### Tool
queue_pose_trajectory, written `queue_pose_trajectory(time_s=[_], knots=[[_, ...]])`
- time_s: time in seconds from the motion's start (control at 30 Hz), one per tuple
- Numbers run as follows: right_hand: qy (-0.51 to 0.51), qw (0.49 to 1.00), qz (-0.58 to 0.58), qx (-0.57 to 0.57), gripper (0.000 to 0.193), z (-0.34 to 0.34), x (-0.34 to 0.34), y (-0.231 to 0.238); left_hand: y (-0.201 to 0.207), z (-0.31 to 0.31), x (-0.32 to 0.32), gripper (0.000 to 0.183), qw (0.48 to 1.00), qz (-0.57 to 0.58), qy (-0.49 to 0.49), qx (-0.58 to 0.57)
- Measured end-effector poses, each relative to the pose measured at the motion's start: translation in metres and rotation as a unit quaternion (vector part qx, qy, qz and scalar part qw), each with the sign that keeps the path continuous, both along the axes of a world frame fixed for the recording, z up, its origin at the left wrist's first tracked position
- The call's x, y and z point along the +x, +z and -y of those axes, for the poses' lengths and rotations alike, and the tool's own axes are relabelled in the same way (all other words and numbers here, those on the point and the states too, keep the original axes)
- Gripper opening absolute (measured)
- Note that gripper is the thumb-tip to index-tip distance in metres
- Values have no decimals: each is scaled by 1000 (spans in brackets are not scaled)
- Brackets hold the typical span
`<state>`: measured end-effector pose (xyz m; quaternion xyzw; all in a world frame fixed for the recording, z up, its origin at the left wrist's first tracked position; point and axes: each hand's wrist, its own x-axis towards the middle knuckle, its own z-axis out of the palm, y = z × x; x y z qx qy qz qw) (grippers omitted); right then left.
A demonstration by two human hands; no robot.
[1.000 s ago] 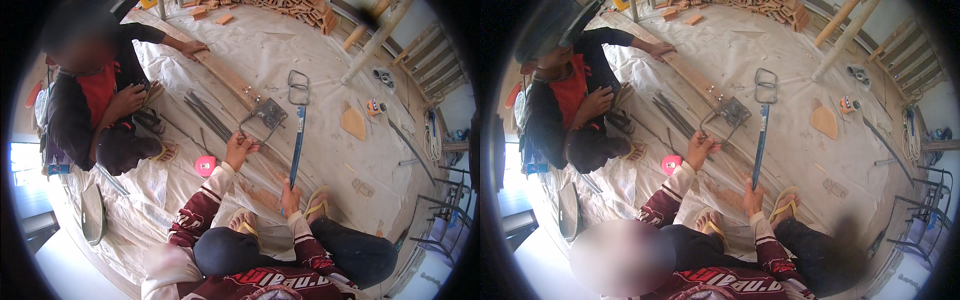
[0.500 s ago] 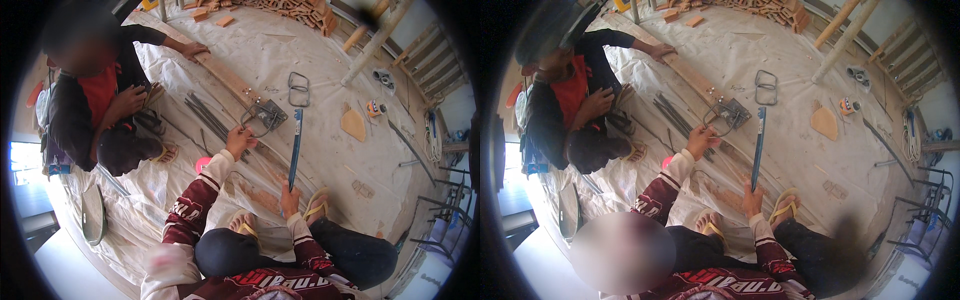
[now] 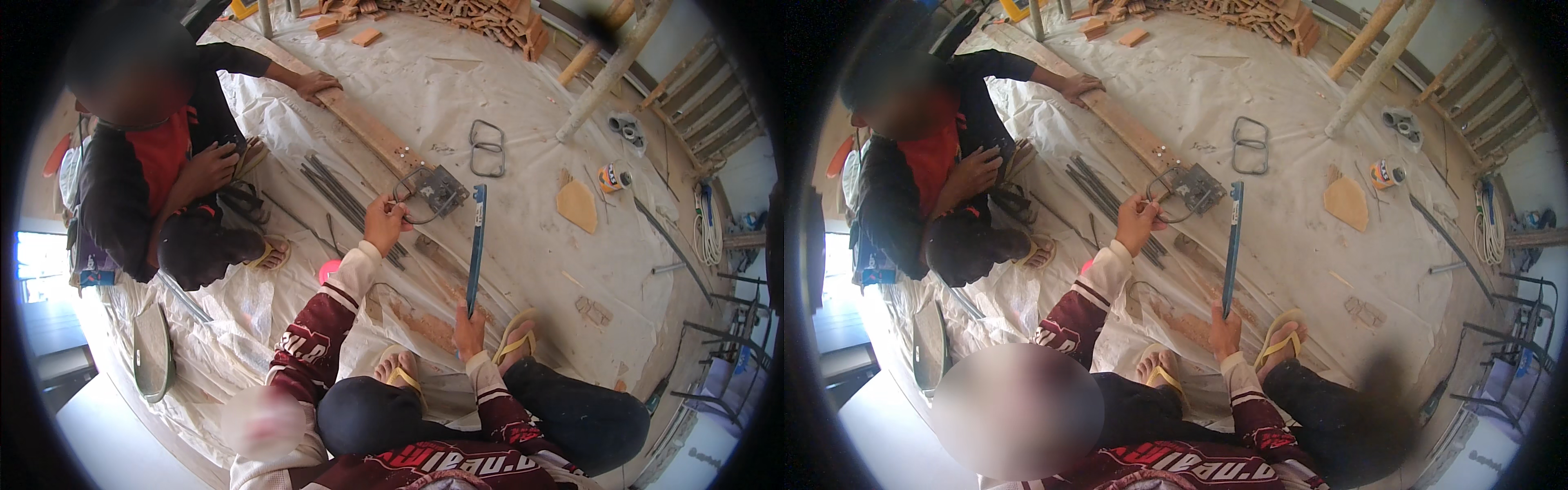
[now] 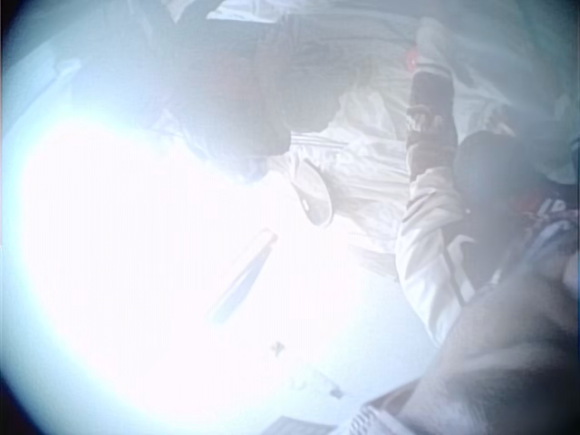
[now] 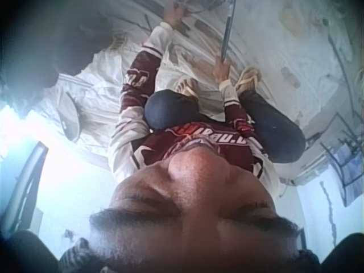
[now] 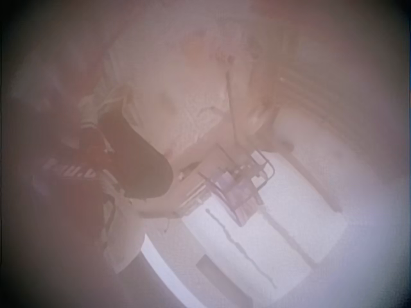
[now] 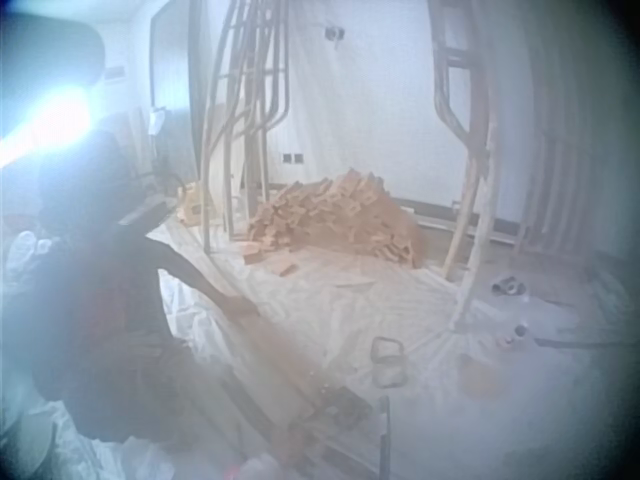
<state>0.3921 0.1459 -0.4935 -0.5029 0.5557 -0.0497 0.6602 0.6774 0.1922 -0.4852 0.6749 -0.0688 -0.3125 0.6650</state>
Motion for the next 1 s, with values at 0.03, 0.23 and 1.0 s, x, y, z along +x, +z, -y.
queue_pose_trajectory(time_s=[0.03,0.23,1.0], knots=[[1,1000,2,-8,41,-1,1,1,0,1,5,23,1000,-9,-1,7],[33,999,-20,-25,43,1,2,9,6,3,28,25,992,-88,-38,84],[155,965,-76,-199,50,7,-22,1,-25,23,2,28,957,-251,125,-78]])
